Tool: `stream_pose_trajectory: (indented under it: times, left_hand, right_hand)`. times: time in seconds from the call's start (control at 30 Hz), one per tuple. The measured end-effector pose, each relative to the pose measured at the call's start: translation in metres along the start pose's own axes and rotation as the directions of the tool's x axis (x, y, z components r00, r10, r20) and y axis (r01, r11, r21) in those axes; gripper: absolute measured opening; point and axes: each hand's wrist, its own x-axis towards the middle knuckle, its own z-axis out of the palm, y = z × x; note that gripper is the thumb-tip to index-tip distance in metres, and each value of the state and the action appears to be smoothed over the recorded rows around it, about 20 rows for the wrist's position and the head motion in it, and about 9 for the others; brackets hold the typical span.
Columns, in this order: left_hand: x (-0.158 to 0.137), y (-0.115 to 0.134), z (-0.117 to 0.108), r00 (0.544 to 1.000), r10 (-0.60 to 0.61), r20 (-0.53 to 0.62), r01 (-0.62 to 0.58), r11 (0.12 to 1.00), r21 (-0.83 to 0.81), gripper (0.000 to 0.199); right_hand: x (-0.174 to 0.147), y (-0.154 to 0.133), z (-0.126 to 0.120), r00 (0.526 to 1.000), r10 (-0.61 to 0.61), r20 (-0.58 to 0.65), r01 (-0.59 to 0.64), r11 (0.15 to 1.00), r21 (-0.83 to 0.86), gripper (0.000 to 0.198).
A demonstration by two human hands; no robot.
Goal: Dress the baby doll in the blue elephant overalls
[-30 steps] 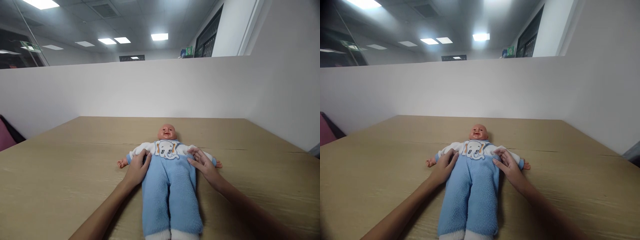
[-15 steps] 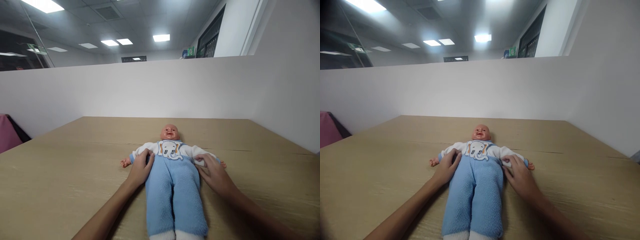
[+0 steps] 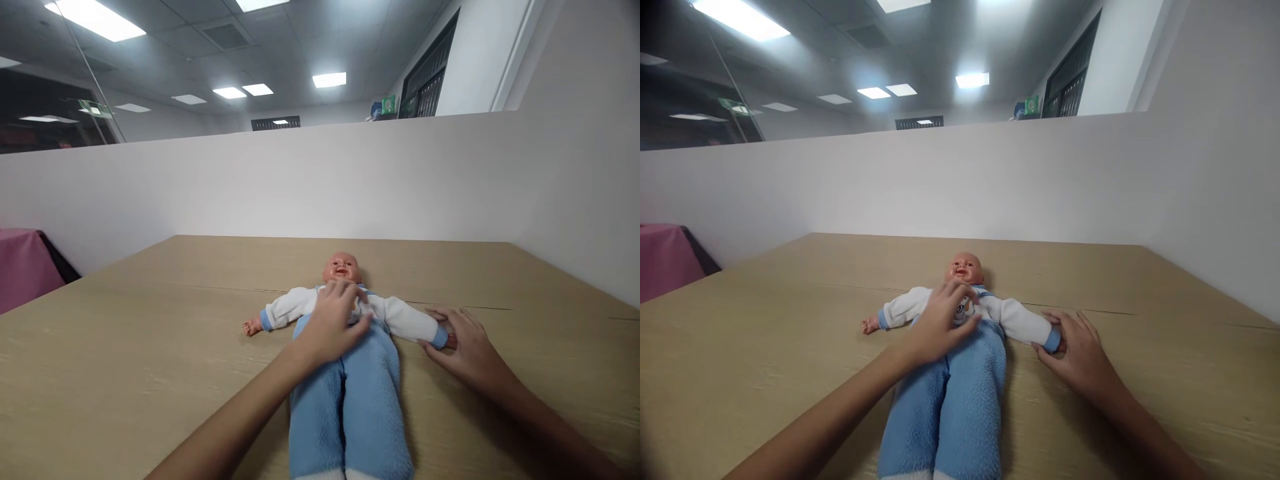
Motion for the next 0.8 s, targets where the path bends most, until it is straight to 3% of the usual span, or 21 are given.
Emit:
stream_pose_trajectory:
  times: [0.1, 0.17, 0.23, 0.3, 0.43, 0.5, 0.57, 0.67, 0.73, 0.8]
  left_hand:
    - [0.034, 0.017, 0.024, 0.973, 0.157, 0.169, -0.171, 0.982, 0.074, 0.049]
    - [0.05, 0.017, 0.043, 0.935, 0.212, 0.284, -0.256, 0.958, 0.126, 0.068]
    - [0.058, 0.012, 0.058, 0.907, 0.205, 0.368, -0.278, 0.948, 0.156, 0.069]
    - [0.058, 0.006, 0.068, 0.908, 0.182, 0.377, -0.257, 0.953, 0.158, 0.06]
    - [0.047, -0.001, 0.072, 0.954, 0.162, 0.252, -0.185, 0.98, 0.071, 0.048]
    - [0.044, -0.003, 0.07, 0.973, 0.149, 0.174, -0.147, 0.989, -0.024, 0.045]
    - [0.042, -0.005, 0.068, 0.988, 0.127, 0.085, -0.115, 0.984, -0.135, 0.041]
    - [0.042, -0.008, 0.065, 0.998, 0.018, -0.061, -0.036, 0.951, -0.308, 0.032]
    - [0.04, -0.011, 0.062, 0.987, -0.093, -0.128, 0.023, 0.883, -0.469, 0.034]
    - [0.037, -0.016, 0.059, 0.967, -0.197, -0.159, 0.054, 0.775, -0.63, 0.041]
  right_hand:
    - [0.001, -0.017, -0.012, 0.996, 0.022, -0.09, -0.016, 0.998, 0.063, 0.048]
    - [-0.001, -0.031, -0.017, 0.981, 0.12, -0.15, -0.096, 0.983, 0.156, 0.048]
    - [-0.003, -0.047, -0.018, 0.952, 0.274, -0.139, -0.217, 0.92, 0.328, 0.054]
    - [-0.005, -0.06, -0.015, 0.931, 0.362, -0.039, -0.289, 0.801, 0.524, 0.065]
    - [-0.012, -0.071, -0.001, 0.903, 0.411, 0.126, -0.359, 0.559, 0.747, 0.088]
    - [-0.017, -0.068, 0.01, 0.878, 0.438, 0.192, -0.416, 0.504, 0.757, 0.098]
    - [-0.022, -0.064, 0.02, 0.857, 0.448, 0.256, -0.484, 0.524, 0.701, 0.096]
    - [-0.024, -0.065, 0.026, 0.9, 0.31, 0.306, -0.435, 0.664, 0.608, 0.075]
    - [-0.022, -0.075, 0.023, 0.929, 0.182, 0.321, -0.349, 0.716, 0.605, 0.062]
    - [-0.019, -0.091, 0.016, 0.925, 0.14, 0.354, -0.347, 0.692, 0.633, 0.057]
